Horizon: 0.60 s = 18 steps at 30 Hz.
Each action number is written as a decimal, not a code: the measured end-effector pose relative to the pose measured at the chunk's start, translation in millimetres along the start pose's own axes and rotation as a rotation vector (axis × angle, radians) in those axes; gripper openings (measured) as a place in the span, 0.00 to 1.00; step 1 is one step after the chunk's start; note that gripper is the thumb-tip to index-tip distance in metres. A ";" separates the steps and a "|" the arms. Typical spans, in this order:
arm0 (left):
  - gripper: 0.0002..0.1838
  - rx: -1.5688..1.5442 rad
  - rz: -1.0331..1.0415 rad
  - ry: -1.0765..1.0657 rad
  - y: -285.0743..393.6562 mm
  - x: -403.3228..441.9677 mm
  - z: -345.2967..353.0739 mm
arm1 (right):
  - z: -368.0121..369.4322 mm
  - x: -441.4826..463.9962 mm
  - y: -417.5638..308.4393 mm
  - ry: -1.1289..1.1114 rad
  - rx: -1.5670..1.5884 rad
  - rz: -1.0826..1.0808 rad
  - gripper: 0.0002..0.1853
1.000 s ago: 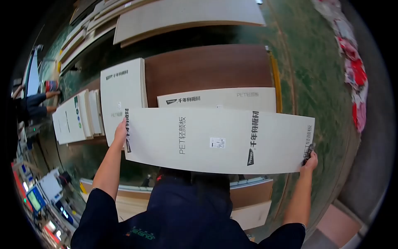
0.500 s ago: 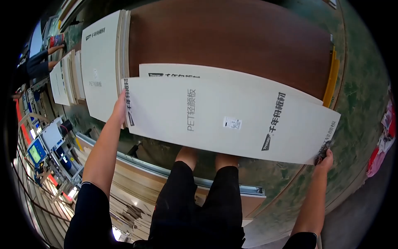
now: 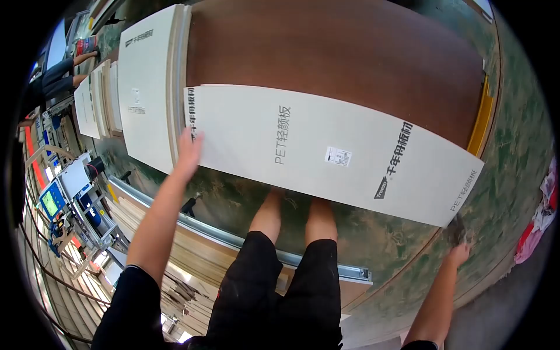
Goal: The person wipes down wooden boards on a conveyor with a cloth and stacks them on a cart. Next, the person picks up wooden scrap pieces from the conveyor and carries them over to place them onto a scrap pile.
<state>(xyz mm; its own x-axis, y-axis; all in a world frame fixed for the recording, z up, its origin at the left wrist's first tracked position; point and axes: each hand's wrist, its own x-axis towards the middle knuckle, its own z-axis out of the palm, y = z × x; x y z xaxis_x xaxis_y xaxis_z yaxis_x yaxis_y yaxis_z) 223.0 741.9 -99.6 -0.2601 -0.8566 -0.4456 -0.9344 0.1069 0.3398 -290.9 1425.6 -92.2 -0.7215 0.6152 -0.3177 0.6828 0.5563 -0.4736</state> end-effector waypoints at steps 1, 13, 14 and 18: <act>0.33 0.194 0.135 0.061 -2.6 -23.2 10.6 | -15.0 -34.2 -17.9 0.102 -0.167 0.035 0.17; 0.25 -0.298 0.168 -0.305 65.7 -250.2 56.8 | -194.9 -125.2 186.6 -0.739 -0.971 -0.314 0.22; 0.21 -0.320 0.158 -0.500 57.7 -261.1 51.0 | -193.2 -156.8 179.6 -0.816 -0.961 -0.339 0.21; 0.19 -0.053 0.752 -0.767 -38.4 -259.6 -18.3 | -186.4 -271.1 148.7 -1.085 -0.888 -0.483 0.17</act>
<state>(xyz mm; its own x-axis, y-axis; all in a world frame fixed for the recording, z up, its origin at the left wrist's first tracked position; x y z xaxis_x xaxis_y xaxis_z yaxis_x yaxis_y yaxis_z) 330.8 950.9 18.1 -0.8641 -0.0333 -0.5022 -0.4645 0.4369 0.7703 27.7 1445.7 76.6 -0.3523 -0.2091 -0.9122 -0.0850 0.9778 -0.1913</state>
